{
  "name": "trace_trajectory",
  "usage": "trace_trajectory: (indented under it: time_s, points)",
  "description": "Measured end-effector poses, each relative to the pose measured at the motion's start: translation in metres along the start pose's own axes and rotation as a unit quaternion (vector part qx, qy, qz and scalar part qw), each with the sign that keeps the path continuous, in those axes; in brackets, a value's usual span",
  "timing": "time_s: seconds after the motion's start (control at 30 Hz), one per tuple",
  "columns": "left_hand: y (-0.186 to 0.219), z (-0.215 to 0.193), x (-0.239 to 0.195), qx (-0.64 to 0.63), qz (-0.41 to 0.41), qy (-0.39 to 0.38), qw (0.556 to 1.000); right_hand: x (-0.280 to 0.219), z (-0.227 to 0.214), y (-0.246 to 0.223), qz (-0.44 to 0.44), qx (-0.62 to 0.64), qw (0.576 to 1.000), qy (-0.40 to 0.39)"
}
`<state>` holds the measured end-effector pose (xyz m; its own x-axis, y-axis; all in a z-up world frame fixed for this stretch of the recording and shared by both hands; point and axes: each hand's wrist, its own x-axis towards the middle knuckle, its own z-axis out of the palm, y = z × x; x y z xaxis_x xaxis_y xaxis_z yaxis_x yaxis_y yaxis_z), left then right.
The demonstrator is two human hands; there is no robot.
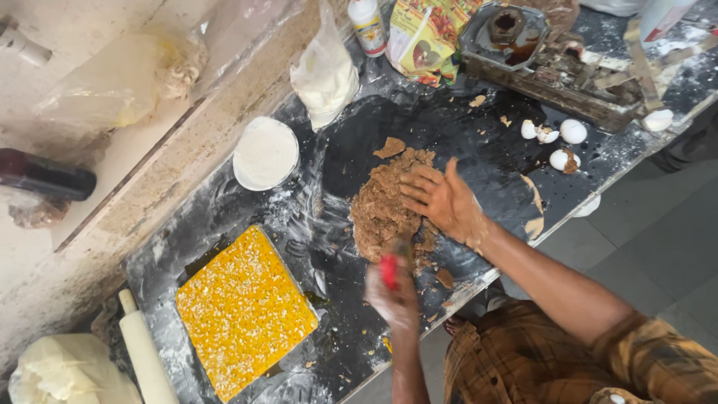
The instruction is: The person kneads a brown dough mixture on a black countertop using both hands and a red scraper. They repeatedly fold and press the dough, occasionally scraping the surface to gather loose bits. The person also briefly picks up a white bowl and places it back down.
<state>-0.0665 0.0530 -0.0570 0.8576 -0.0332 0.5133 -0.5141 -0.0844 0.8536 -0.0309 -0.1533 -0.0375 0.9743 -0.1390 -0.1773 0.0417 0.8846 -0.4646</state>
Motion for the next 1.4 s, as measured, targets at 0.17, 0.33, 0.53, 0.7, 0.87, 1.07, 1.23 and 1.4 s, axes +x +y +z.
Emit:
trace_trajectory:
  time_s: [0.17,0.33,0.53,0.7,0.87,1.07,1.23,1.4]
  points:
    - [0.040,0.021,-0.041,0.215,0.243,-0.136,0.936,0.018,0.027,-0.002,-0.019,0.138,0.989,-0.043]
    - [0.060,0.020,-0.034,0.246,0.159,-0.265,0.919,0.028,0.016,0.004,-0.028,0.210,0.975,-0.065]
    - [0.047,0.026,-0.029,0.224,0.196,-0.236,0.925,0.030,0.010,0.011,-0.044,0.180,0.981,-0.061]
    - [0.042,0.037,-0.042,0.244,0.172,-0.200,0.933,0.032,0.006,0.010,-0.154,0.013,0.988,-0.019]
    - [0.042,0.035,-0.045,0.225,0.155,-0.187,0.944,0.015,0.025,0.002,-0.156,-0.003,0.987,-0.040]
    - [0.042,0.043,-0.039,0.211,0.176,-0.155,0.949,0.016,0.040,-0.007,-0.185,-0.089,0.977,-0.052]
    - [0.046,0.041,-0.036,0.207,0.152,-0.170,0.951,0.008,0.043,-0.004,-0.147,-0.092,0.979,-0.107]
    - [0.050,0.039,-0.035,0.207,0.125,-0.190,0.952,0.003,0.037,-0.007,-0.099,-0.130,0.969,-0.184]
